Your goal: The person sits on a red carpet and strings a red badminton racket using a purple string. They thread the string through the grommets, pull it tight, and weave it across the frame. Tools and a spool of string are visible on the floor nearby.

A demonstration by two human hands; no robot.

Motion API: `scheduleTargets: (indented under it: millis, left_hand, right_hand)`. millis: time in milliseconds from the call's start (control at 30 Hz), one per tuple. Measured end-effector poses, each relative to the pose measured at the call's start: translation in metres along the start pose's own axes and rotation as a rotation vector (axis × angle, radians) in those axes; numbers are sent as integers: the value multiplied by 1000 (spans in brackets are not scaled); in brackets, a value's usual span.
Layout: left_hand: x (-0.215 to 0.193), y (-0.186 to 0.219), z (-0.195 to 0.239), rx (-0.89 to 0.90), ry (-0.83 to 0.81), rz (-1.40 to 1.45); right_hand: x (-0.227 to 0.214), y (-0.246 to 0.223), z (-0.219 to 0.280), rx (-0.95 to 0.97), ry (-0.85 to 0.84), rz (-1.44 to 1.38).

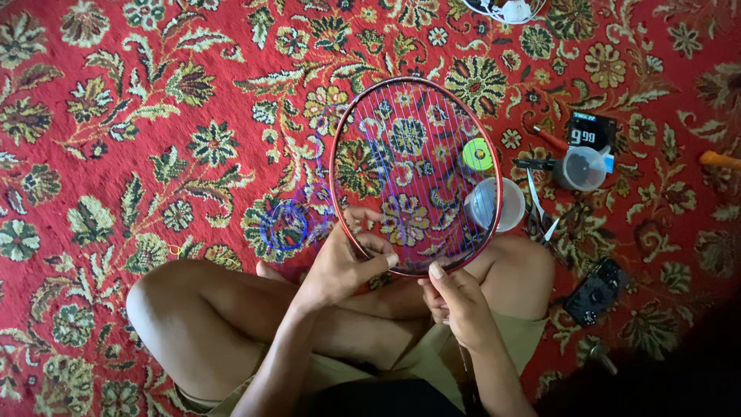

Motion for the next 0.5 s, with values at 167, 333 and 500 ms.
scheduleTargets:
  millis: [167,333,500]
  left_hand:
    - [2,5,0,-27,-36,-166]
    - [2,-7,-2,19,-70,26]
    - [3,1,-3,-79,-147,-153]
  right_hand:
    - [0,-2,2,28,20,-34]
    - [1,2,-4,23,17,-76]
    - [0,5,-6,27,36,-72]
Point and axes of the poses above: each hand's wrist, its own z-axis away from the middle knuckle, its own x-axis out of the palm, y = z × x, the point moved 2 cm from there along -z, towards the middle knuckle, and after that the axes turned 14 degrees about -y, right-handed, at the moved point
